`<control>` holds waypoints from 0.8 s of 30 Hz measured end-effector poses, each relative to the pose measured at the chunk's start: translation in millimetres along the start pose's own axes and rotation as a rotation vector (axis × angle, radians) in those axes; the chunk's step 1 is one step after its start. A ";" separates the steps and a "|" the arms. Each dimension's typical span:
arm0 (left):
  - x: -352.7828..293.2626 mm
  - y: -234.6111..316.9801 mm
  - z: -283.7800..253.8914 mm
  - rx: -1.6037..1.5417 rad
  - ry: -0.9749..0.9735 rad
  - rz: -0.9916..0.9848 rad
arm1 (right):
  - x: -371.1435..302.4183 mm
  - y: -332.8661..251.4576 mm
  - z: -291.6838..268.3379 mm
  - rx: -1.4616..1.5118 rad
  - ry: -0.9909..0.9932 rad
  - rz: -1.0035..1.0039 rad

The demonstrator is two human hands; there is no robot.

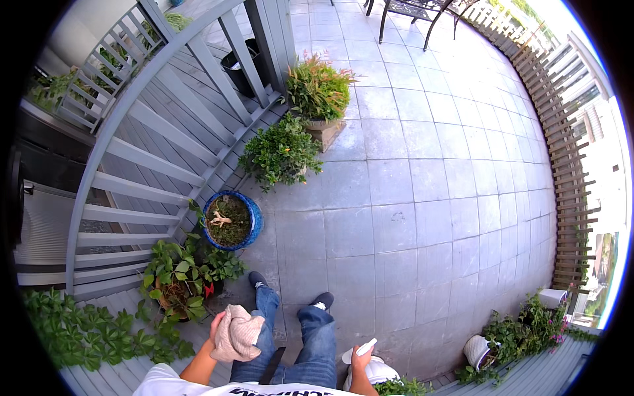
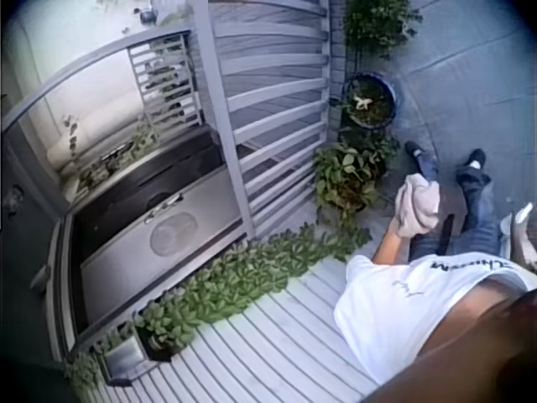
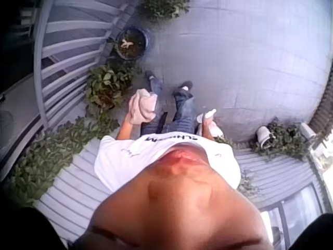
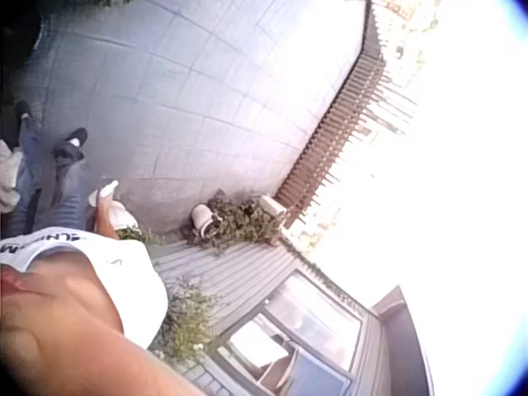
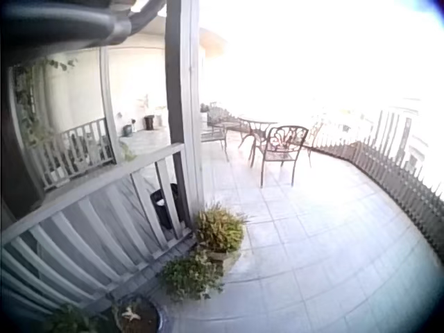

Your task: The person sprays liquid from a bottle onto the surface of various potted plants and wipes the pots and leaves with a cloth.

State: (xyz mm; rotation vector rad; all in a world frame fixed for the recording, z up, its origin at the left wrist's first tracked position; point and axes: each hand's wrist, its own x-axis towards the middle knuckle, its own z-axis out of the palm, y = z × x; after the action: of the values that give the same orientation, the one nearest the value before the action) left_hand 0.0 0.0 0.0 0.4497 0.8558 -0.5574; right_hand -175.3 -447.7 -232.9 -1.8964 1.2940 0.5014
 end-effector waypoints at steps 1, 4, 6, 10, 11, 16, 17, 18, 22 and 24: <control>10.1 6.5 13.0 0.026 -0.033 -0.005 | -9.1 -0.3 22.1 -0.056 0.056 -0.103; -53.6 -76.0 168.0 -0.084 -0.051 0.186 | -17.5 30.8 -168.3 -0.350 -0.054 -0.199; -51.4 -71.4 230.6 0.002 -0.146 0.274 | -7.8 3.5 -193.6 -0.327 -0.085 -0.171; -12.7 -70.6 337.0 0.253 -0.331 0.403 | 33.4 -52.8 -225.1 -0.190 -0.038 -0.227; 2.7 -73.0 364.9 0.333 -0.373 0.431 | 45.0 -77.1 -232.0 -0.170 0.010 -0.229; 79.7 -75.9 491.7 0.662 -0.586 0.516 | 110.2 -205.8 -288.6 0.120 0.136 -0.398; 88.3 -71.7 515.0 0.697 -0.624 0.518 | 123.1 -232.4 -301.0 0.235 0.139 -0.410; 100.6 -63.8 542.1 0.716 -0.662 0.529 | 144.2 -265.8 -313.5 0.348 0.135 -0.443; 130.7 -33.7 610.2 0.760 -0.733 0.484 | 180.7 -325.5 -356.7 0.359 0.289 -0.495; 149.1 -9.4 648.9 0.768 -0.723 0.512 | 211.6 -387.9 -361.6 0.348 0.303 -0.555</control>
State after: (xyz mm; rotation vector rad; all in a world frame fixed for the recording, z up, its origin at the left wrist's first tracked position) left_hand 447.0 -422.6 254.9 1.0448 -0.2085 -0.4992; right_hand 227.3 -783.3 -6.6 -1.9594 0.8935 -0.2885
